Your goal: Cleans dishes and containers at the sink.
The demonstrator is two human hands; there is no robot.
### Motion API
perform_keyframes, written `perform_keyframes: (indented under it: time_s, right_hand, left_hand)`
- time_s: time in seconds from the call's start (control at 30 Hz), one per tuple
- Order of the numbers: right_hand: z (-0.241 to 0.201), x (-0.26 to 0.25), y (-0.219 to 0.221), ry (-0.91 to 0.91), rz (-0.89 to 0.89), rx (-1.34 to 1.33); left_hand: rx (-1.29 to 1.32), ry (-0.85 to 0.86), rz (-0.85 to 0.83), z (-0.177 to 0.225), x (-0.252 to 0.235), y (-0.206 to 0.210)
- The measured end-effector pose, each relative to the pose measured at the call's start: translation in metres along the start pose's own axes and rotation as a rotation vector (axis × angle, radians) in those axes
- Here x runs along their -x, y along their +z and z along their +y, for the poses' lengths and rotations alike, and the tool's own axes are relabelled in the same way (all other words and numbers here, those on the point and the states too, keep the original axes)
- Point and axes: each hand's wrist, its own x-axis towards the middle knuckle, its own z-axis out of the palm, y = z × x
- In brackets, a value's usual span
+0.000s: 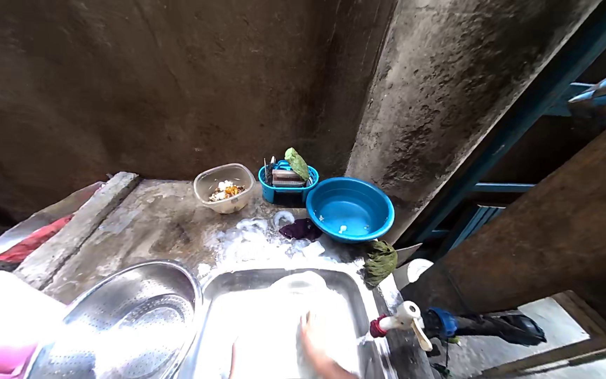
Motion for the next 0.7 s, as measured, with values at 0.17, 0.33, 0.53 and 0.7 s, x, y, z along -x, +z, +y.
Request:
perform_keyframes:
  time_s: [0.17,0.33,0.53,0.7]
  right_hand:
    - [-0.081,0.028,0.061,-0.175,-0.178,-0.531]
    - [-0.12,-0.013,0.024,0.351,0.327,-1.499]
    - [-0.12,0.014,0.035,0.002,0.464,-1.345]
    - [-0.089,-0.038,-0.003,-0.03,0.569,-0.684]
  left_hand:
    - [0.17,-0.138,0.024,-0.01,0.001,0.002]
    - [0.134,-0.102,-0.095,-0.003,0.001,0.005]
    - [0.202,-0.162,0.002,0.009,0.0,0.015]
    - [-0.029,0.035,-0.136,0.003,0.0,0.015]
